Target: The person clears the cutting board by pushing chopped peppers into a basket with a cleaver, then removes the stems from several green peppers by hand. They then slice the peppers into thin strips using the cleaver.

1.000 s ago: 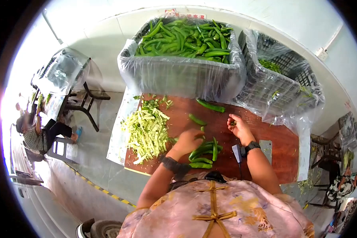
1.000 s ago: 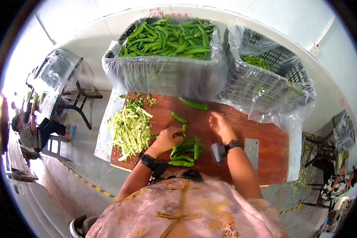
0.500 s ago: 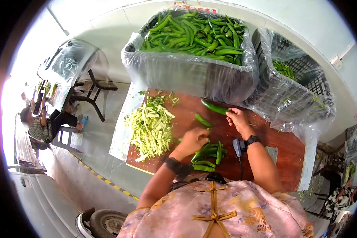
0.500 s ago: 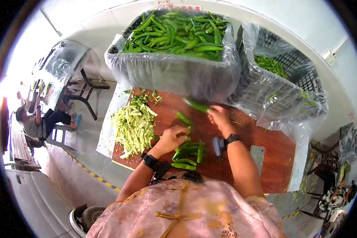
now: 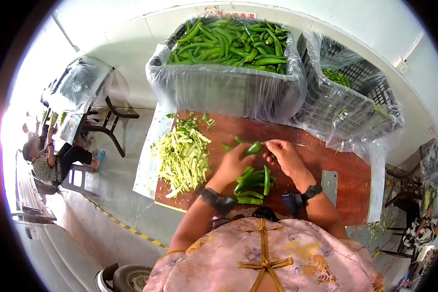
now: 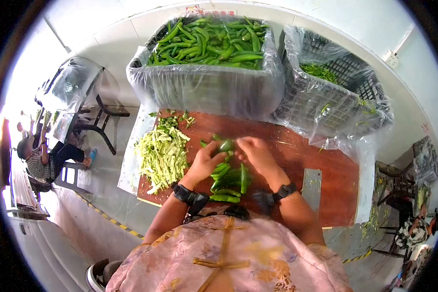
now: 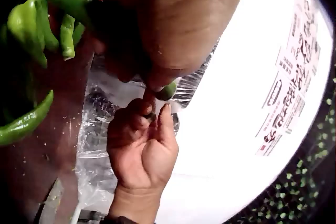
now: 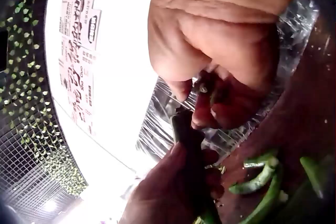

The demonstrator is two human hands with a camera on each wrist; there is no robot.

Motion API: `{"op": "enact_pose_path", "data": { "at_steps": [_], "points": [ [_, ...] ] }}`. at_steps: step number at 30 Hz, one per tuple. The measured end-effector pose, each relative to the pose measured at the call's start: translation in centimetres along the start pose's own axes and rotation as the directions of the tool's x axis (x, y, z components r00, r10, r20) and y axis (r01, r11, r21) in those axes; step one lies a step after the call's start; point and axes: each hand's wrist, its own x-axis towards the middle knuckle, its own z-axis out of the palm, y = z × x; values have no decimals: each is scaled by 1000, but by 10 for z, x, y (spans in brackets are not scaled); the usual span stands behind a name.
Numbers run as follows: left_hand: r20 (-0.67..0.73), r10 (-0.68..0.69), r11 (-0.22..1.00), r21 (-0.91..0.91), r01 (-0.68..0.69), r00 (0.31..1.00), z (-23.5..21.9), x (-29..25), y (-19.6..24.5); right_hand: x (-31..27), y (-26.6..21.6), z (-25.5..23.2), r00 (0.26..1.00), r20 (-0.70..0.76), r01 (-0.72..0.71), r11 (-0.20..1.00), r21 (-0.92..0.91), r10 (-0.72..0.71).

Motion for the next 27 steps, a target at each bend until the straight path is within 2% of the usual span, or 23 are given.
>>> {"op": "enact_pose_path", "data": {
  "at_steps": [1,2,3,4,5,8,13,15,17,20,24,26,27],
  "points": [
    [58,-78,992,-93,83,995,-2,0,-1,-4,-2,4,998,15,67,998,-11,-67],
    [58,-74,992,-95,79,996,-4,-1,-2,-8,-4,7,991,31,135,991,-21,-134],
    [117,-98,985,-132,113,988,-5,-3,-2,-12,-8,9,990,29,137,990,-23,-137],
    [178,-118,975,-166,148,977,-7,-4,-1,-17,-12,11,981,45,196,968,-159,-191],
    [181,-113,975,-168,144,977,-9,-5,0,-21,-14,12,968,68,251,923,-291,-242],
    [273,-140,967,-168,190,952,-15,-6,14,-27,-18,9,957,131,290,890,-353,-260],
    [385,-66,978,-160,137,921,-22,-7,20,-33,-20,2,962,183,263,875,-407,-204],
    [378,-59,973,-187,139,924,-20,-9,22,-35,-21,1,960,203,267,855,-445,-194],
    [372,-51,967,-213,139,927,-21,-10,24,-38,-23,1,972,221,159,920,-357,-83],
    [400,-65,986,-116,120,914,-24,-12,29,-40,-23,1,972,233,125,929,-348,-43],
    [401,-72,973,-171,152,913,-25,-14,35,-42,-18,5,971,234,113,952,-285,-45],
    [396,-66,972,-181,149,916,-26,-13,35,-41,-11,8,957,216,275,853,-445,-195],
    [424,-75,980,-136,145,902,-28,-12,35,-42,-10,10,957,216,274,852,-446,-195]
  ]
}}
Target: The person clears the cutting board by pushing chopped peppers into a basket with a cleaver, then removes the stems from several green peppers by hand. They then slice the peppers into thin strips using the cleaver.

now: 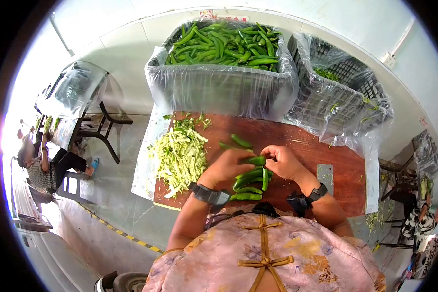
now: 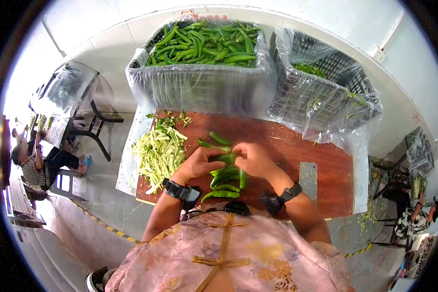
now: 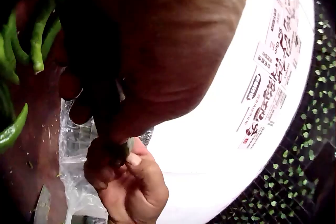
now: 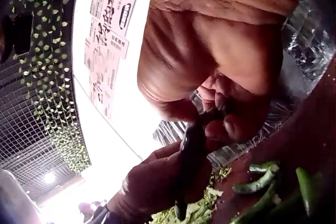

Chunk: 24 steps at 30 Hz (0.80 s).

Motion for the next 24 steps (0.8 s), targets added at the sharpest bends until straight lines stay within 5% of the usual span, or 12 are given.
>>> {"op": "enact_pose_path", "data": {
  "at_steps": [2,5,9,12,14,24],
  "points": [
    [28,-14,999,42,13,999,-1,0,-2,-1,0,4,998,-51,-28,989,-149,21],
    [-11,-21,997,68,21,1000,-1,0,-10,1,12,8,992,-93,66,977,-203,-86],
    [6,-64,997,-44,64,998,-2,0,-11,1,11,8,994,-98,24,978,-207,-45],
    [3,-69,991,-117,69,998,-4,2,-15,4,15,6,994,-110,-2,1000,2,2],
    [2,-51,993,-105,51,999,-6,2,-18,0,-1,6,985,-24,-152,931,332,170],
    [-1,-44,996,-77,44,999,-2,-1,0,-3,1,-1,991,81,-131,934,331,110]
  ]
}}
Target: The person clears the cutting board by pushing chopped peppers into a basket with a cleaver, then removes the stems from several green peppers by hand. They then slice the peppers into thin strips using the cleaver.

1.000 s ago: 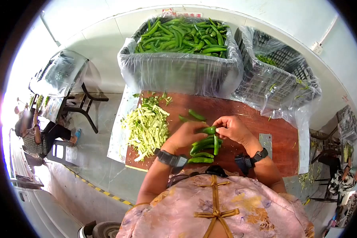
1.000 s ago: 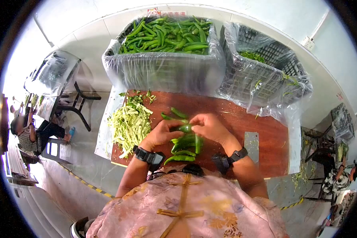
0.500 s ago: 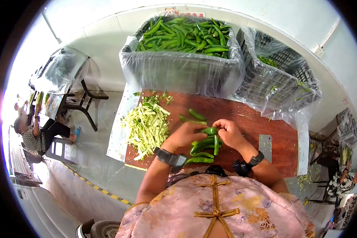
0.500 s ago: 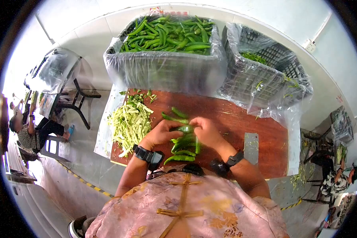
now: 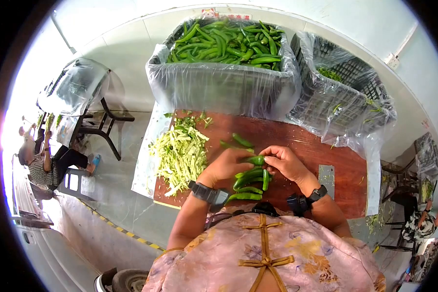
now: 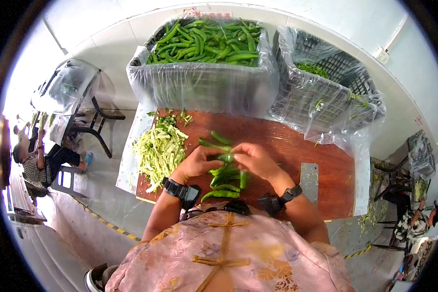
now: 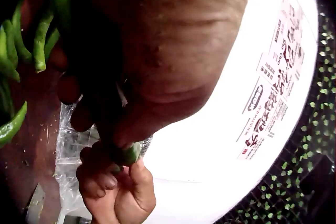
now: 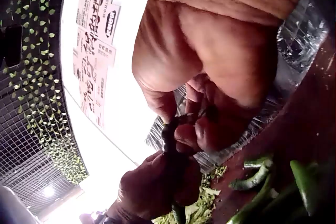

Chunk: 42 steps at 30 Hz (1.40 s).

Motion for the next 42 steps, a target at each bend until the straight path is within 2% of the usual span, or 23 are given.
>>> {"op": "enact_pose_path", "data": {
  "at_steps": [5,6,8,12,13,14,16,18,20,22,24,25,26,27,28,30,31,33,34,36,39,42],
  "points": [
    [28,11,1000,1,-11,1000,0,1,-2,-2,0,1,999,20,-42,999,8,42],
    [58,4,998,59,-8,998,-2,2,-3,-2,1,2,999,21,-42,999,8,41],
    [88,-5,993,117,-5,996,-1,2,-4,-2,5,4,999,-47,-27,990,-140,21],
    [56,9,995,103,-14,998,3,1,0,1,20,12,987,-156,7,981,-196,-38],
    [65,-3,995,96,-3,998,3,1,0,3,23,12,977,-203,-49,998,48,58],
    [62,2,995,99,-8,998,4,1,1,5,25,12,961,-224,-93,952,290,162],
    [43,-29,984,-176,37,999,7,0,2,9,19,14,968,-215,-60,952,301,129],
    [25,-1,985,-173,6,1000,6,0,1,11,18,18,963,-249,9,905,425,107],
    [-44,-39,981,-190,29,998,1,1,-6,11,14,16,965,-242,10,905,425,103],
    [-56,-39,986,-163,30,998,-2,1,-12,8,6,17,967,-236,13,906,423,96],
    [-54,-42,980,-196,31,998,-3,2,-18,3,-4,19,980,-191,83,981,177,-49],
    [-55,-43,980,-198,31,998,-3,1,-19,2,-6,19,981,-190,81,981,177,-47],
    [-35,-51,979,-200,43,998,-4,1,-19,2,-8,19,969,-182,156,985,-80,-168],
    [-13,-61,978,-203,57,998,-4,1,-19,2,-8,18,949,-143,222,918,-329,-281],
    [-12,-62,977,-204,58,998,-4,1,-19,3,-5,16,949,-144,221,918,-329,-280],
    [18,-30,976,-217,33,999,-4,2,-20,6,2,10,928,-51,293,809,-510,-368],
    [18,-31,975,-218,34,999,-4,1,-20,5,3,8,929,-51,291,810,-510,-366],
    [134,-107,956,-258,139,985,-5,-1,-17,1,1,5,977,12,204,909,-363,-214],
    [134,-108,956,-259,140,985,-5,-1,-16,-1,-1,4,977,11,202,910,-363,-212],
    [125,-108,965,-224,134,986,-4,0,-15,-4,-3,2,992,50,125,965,-231,-116],
    [89,-80,983,-159,93,993,-2,1,-11,-5,-3,1,993,59,118,952,-281,-105],
    [116,-75,990,-113,88,990,-5,4,-16,-7,-3,2,991,65,129,935,-332,-113]
  ]
}}
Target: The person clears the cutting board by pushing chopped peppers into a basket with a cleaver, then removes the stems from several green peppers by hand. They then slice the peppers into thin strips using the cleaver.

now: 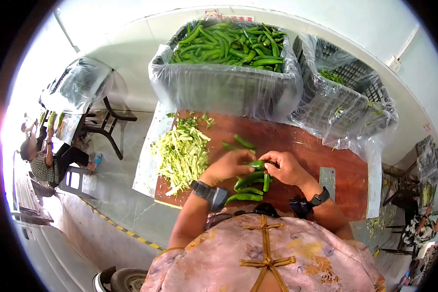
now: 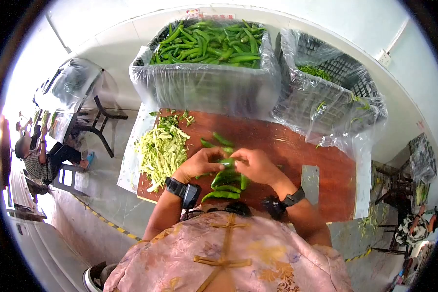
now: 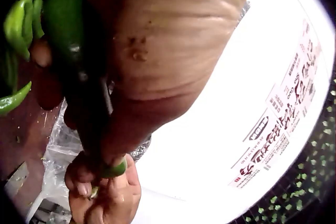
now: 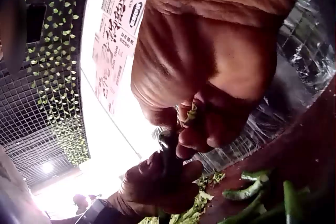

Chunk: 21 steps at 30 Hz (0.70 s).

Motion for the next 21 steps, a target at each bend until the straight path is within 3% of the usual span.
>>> {"op": "enact_pose_path", "data": {
  "at_steps": [10,13,15,16,18,19,21],
  "points": [
    [42,-46,999,17,45,998,-2,-4,5,-1,-4,2,1000,25,14,992,-123,-11],
    [48,-60,997,49,58,997,-2,-4,6,-1,-3,7,999,-18,37,965,-260,-43],
    [64,-97,995,46,94,993,-2,-3,6,-3,-2,12,979,-79,152,936,-319,-186],
    [64,-96,995,46,93,993,-2,-2,5,-1,7,14,979,-80,152,935,-320,-186],
    [137,-13,994,-108,28,990,-1,0,-1,4,26,19,981,-192,38,999,30,-32],
    [137,-13,994,-108,28,990,-1,1,-2,3,27,21,981,-192,38,999,30,-32],
    [134,7,989,-146,12,991,-3,3,-5,4,26,25,961,-177,-108,882,460,210]
  ]
}}
